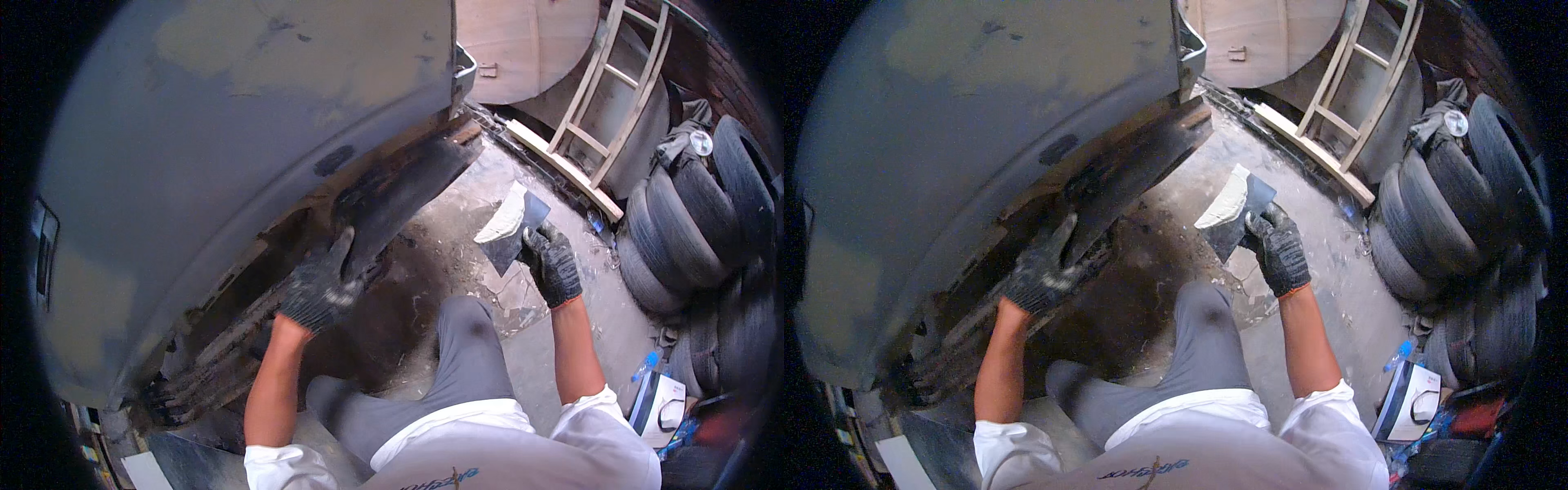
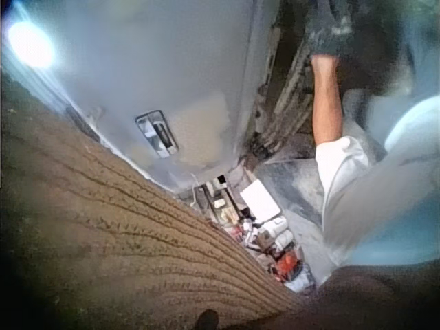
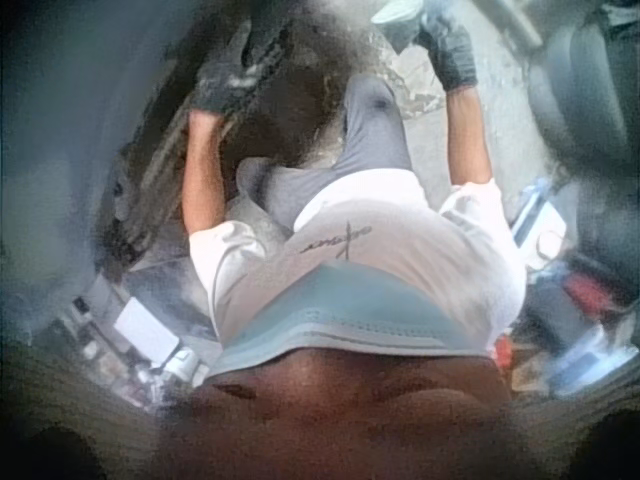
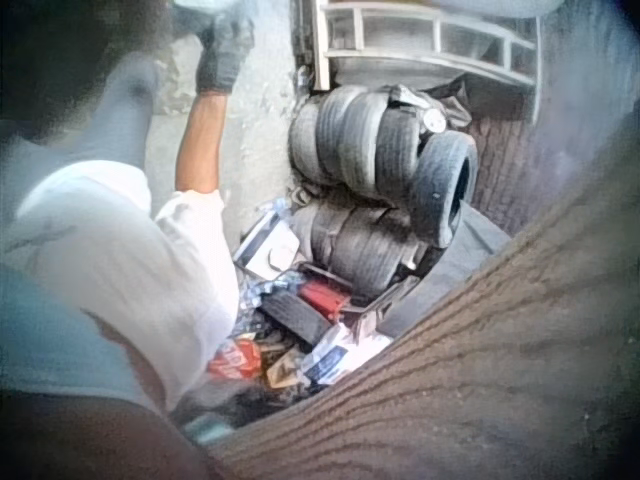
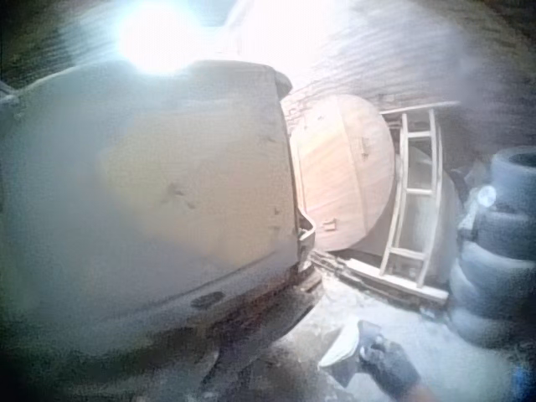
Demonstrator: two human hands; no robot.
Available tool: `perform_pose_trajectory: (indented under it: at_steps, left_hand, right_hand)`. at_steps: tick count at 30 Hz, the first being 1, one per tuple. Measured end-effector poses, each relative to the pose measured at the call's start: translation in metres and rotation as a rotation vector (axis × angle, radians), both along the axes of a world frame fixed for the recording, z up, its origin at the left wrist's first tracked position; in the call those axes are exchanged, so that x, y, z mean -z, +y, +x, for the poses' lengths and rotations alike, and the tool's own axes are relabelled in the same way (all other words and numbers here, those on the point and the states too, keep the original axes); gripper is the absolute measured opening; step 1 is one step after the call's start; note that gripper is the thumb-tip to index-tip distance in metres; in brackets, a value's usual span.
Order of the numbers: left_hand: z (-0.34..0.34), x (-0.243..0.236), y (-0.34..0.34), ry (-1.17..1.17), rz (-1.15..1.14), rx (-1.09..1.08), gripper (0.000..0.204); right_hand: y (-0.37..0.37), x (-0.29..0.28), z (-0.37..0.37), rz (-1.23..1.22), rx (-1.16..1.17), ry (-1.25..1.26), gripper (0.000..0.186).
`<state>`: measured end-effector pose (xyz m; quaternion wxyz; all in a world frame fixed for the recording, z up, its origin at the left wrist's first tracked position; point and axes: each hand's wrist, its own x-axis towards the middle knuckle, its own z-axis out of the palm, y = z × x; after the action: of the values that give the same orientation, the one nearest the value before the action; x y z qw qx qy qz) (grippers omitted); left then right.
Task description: The person scoops body filler from a metal sheet using a putty knife and applies it to a car hood. They spread the filler across the surface with the putty knife, smoothing it out in multiple passes.
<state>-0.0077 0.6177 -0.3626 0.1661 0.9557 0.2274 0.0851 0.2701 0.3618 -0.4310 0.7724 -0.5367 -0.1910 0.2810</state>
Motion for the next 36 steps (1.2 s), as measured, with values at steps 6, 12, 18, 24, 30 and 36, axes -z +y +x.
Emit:
perform_pose_trajectory:
  at_steps: [6, 12, 18, 24, 30, 36]
  left_hand:
    - [-0.059, 0.005, -0.008, -0.118, -0.797, 0.200, 0.077]
    - [-0.055, 0.085, -0.055, -0.340, -1.500, 0.006, 0.074]
    - [-0.035, 0.113, -0.080, -0.402, -1.503, 0.157, 0.085]
    - [-0.017, 0.133, -0.099, -0.306, -0.982, -0.230, 0.051]
    - [-0.006, 0.146, -0.115, -0.279, -1.171, -0.266, 0.035]
    - [-0.006, 0.152, -0.113, -0.566, -2.541, 0.262, 0.026]
  right_hand:
    - [-0.024, 0.002, -0.003, 0.214, 0.132, 0.064, 0.016]
    - [-0.042, 0.002, 0.017, -0.156, 0.381, -0.908, 0.029]
    - [-0.044, -0.044, -0.006, 0.100, 0.196, -0.225, 0.023]
    - [-0.032, -0.054, -0.038, -0.368, 0.513, -1.000, 0.029]
    - [-0.008, -0.041, -0.064, -0.205, 0.150, -1.833, 0.043]
    - [0.023, -0.032, -0.085, -0.217, -0.070, -1.915, 0.045]
